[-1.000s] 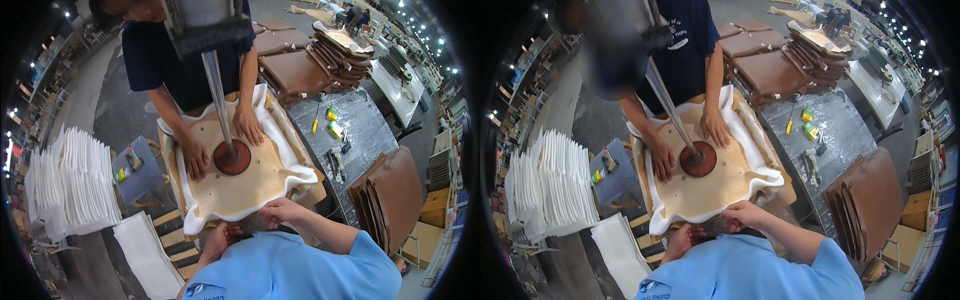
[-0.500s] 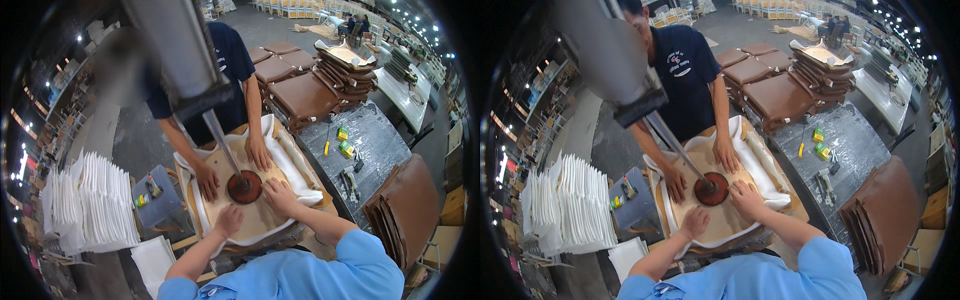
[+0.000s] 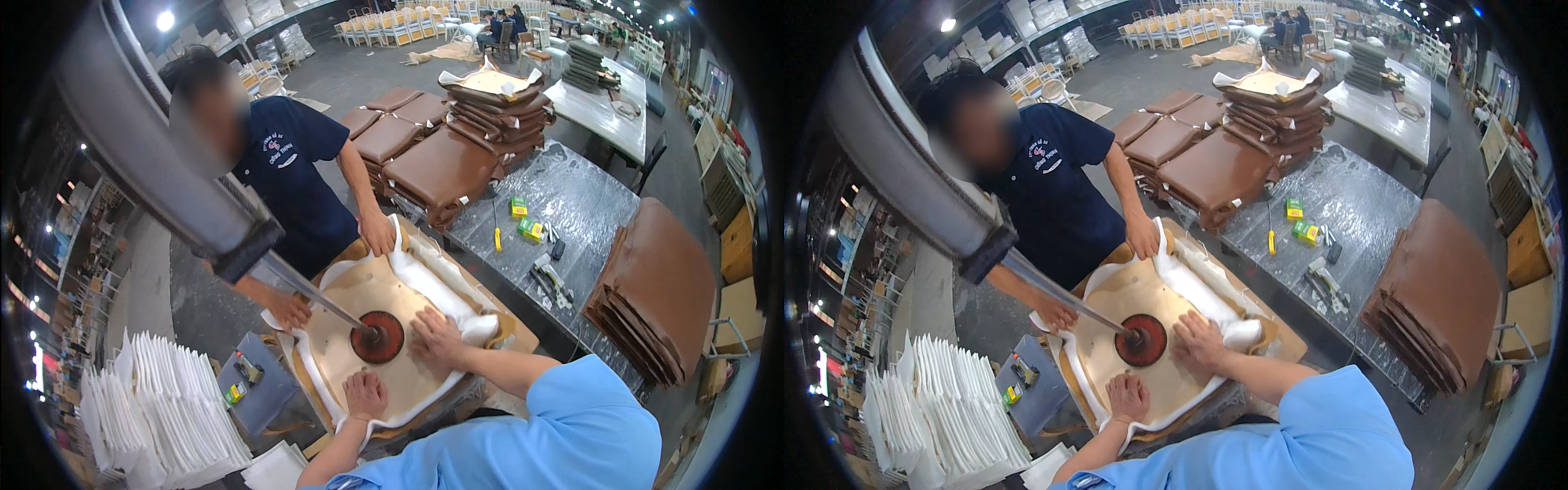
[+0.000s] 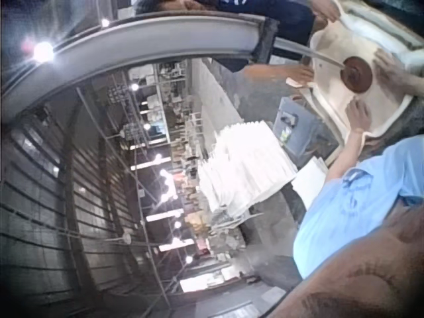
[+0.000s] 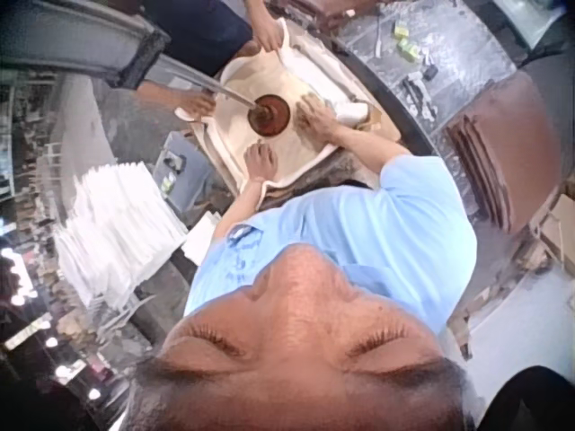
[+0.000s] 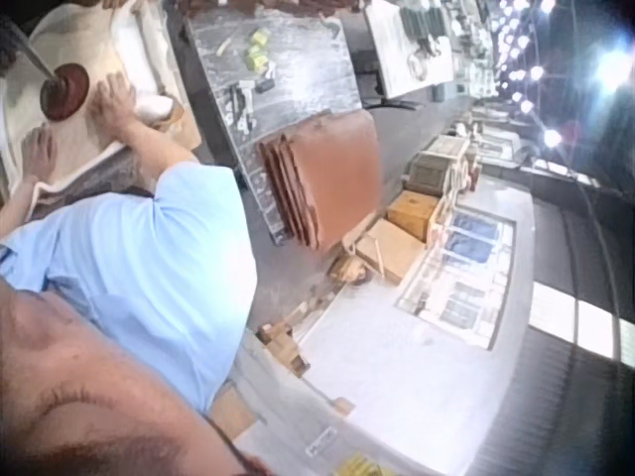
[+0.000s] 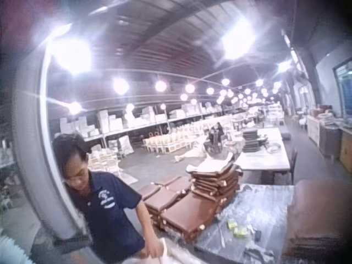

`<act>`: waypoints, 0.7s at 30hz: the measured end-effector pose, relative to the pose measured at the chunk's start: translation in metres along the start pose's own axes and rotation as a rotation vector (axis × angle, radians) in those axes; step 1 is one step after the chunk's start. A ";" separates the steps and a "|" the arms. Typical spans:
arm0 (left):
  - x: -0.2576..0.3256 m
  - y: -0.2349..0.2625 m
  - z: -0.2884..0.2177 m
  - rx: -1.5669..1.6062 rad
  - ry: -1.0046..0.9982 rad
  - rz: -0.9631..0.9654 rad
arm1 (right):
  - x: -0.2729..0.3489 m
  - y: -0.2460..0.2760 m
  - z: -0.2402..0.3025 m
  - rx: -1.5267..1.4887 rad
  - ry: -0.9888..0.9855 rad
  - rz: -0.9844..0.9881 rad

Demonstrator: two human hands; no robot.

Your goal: The person staples brown fabric to a wooden chair seat base using a pneumatic staple gun while a coworker assists. The person then places a white foam pad on the seat, aligns it, and staples it in place. The process is repeated for multiple seats in a factory setting.

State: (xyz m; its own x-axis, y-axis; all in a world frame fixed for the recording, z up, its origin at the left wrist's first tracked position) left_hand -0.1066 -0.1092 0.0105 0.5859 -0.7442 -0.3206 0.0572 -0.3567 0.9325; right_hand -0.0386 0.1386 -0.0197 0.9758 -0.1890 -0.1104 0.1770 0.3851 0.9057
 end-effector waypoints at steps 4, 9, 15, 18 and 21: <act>0.017 0.019 0.016 -0.017 0.163 -0.067 | 0.000 0.017 -0.012 -0.052 -0.345 0.057; 0.058 0.045 0.050 0.373 0.481 0.121 | 0.033 0.074 -0.074 -0.280 -0.466 -0.065; 0.130 0.088 -0.008 1.253 0.623 0.142 | 0.145 0.126 -0.120 -0.536 -0.716 -0.386; 0.164 0.069 -0.055 1.596 0.965 0.551 | 0.193 0.090 -0.094 -0.926 -0.909 -0.157; 0.178 0.037 -0.074 1.805 1.141 0.731 | 0.187 0.065 -0.032 -1.292 -1.026 0.070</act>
State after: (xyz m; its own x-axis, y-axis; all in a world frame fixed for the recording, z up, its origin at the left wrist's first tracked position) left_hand 0.0596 -0.2130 0.0005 0.2669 -0.6487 0.7127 -0.4886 -0.7285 -0.4802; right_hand 0.1594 0.1576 0.0057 0.5922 -0.4178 0.6890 0.6348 0.7685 -0.0796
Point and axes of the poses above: each hand's wrist, its own x-axis away from the middle knuckle, its own y-axis out of the back of the hand, z = x × y, the point moved 4 cm from there along -x, towards the middle knuckle, and after that the axes turned 2 degrees about z, right-handed, at the moved point
